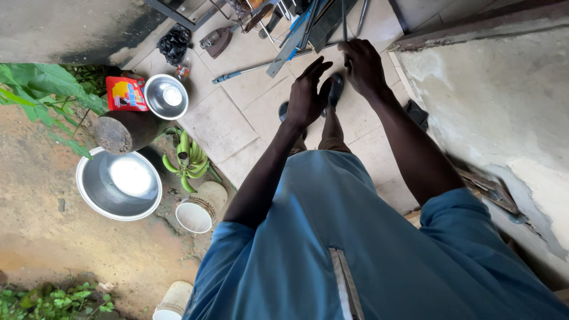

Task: The person inserts metal rods into a central hub to assemble a structure, adjusting the rods by hand.

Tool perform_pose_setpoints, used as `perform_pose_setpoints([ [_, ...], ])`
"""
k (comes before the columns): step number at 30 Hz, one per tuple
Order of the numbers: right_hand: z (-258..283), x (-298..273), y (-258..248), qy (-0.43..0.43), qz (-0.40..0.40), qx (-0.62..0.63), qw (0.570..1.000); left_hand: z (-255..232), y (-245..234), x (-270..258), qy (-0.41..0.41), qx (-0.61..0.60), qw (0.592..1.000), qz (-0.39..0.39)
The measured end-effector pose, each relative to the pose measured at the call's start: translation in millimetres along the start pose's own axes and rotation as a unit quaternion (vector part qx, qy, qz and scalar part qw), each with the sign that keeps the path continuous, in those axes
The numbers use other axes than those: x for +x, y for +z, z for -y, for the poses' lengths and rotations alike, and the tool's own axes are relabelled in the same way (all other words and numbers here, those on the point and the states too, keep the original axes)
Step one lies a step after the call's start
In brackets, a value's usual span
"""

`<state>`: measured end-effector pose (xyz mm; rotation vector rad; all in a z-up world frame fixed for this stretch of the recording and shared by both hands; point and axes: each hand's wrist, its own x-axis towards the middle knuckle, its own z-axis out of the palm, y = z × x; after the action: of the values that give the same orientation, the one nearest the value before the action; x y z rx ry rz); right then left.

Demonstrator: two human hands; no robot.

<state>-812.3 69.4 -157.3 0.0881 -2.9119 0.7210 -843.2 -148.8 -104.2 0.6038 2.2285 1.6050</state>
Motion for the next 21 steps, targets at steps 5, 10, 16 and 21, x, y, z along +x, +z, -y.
perform_pose_setpoints([
  [5, -52.0, 32.5, 16.7, -0.045, 0.025, -0.029, 0.998, 6.1, 18.1, 28.4, -0.004, -0.001, 1.0, -0.008],
  [10, -110.3, 67.7, 36.5, -0.066, 0.041, 0.001, 0.997, 10.7, 42.7, 60.2, -0.019, 0.012, 0.999, -0.039],
  [16, -173.5, 101.4, 67.0, -0.092, 0.06, -0.01, 0.994, 21.3, 65.3, 95.2, -0.054, -0.012, 0.997, -0.048],
  [21, -206.6, 119.6, 86.5, -0.092, 0.084, -0.014, 0.992, 32.8, 80.1, 115.9, -0.062, -0.002, 0.997, -0.053],
])
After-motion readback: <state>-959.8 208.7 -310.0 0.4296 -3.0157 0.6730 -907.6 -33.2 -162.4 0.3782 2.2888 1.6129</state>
